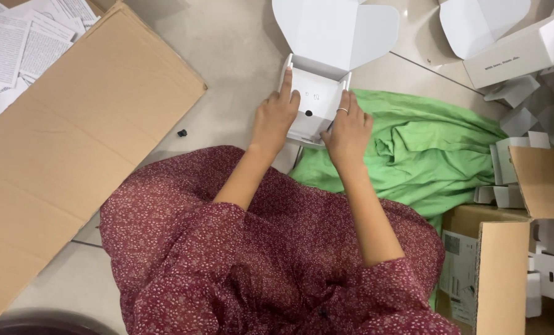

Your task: The person assembles and packs product manuals into small cardboard boxes while sitting on the floor.

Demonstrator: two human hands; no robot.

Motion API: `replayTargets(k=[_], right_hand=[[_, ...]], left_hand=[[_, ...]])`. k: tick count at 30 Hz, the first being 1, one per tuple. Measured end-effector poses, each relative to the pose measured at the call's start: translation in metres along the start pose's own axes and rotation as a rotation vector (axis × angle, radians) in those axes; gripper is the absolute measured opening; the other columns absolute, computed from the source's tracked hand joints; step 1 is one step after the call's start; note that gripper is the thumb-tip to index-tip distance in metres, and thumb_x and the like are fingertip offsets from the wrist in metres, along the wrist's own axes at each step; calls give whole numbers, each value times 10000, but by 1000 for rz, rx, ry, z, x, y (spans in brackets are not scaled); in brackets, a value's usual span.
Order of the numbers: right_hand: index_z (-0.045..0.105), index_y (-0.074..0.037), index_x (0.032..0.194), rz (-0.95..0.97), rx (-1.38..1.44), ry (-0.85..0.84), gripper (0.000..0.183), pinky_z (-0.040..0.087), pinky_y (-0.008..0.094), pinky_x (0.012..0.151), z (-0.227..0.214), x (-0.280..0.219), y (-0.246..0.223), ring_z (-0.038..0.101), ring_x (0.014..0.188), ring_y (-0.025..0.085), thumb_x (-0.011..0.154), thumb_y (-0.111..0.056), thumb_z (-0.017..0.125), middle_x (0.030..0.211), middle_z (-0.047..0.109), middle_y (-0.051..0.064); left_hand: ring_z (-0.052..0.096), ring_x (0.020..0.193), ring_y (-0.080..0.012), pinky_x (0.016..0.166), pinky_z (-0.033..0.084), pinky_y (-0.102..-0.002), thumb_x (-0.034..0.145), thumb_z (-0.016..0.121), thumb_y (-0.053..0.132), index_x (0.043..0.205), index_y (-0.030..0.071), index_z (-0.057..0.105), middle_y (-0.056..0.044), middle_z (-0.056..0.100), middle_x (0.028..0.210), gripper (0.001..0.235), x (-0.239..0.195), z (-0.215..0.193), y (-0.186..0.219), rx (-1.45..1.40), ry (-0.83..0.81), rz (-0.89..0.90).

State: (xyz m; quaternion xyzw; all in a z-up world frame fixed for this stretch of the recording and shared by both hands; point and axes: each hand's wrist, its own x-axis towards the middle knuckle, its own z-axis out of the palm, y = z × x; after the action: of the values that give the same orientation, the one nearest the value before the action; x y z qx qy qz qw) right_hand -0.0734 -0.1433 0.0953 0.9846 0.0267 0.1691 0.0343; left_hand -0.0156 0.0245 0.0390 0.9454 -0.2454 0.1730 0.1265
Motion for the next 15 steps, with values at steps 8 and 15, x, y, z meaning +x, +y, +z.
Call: replayTargets(k=[8,15], right_hand=[[448,-5,1416,196,16,-280,888,440,430,785,0,15,-8,700,815,317,682,-259,880,940,725,138],[483,19,1481,204,-62,-174,740,464,394,736,35,4,-6,698,733,283,821,-149,774,848,737,119]], left_hand=[[688,552,-149,506,565,-275,778,718,11,926,31,626,-299,476,1513,175,10,31,2,85,-30,-36],[688,555,-148,528,577,-266,795,689,25,1034,-18,670,-356,487,1457,243,8,39,5,211,31,-7]])
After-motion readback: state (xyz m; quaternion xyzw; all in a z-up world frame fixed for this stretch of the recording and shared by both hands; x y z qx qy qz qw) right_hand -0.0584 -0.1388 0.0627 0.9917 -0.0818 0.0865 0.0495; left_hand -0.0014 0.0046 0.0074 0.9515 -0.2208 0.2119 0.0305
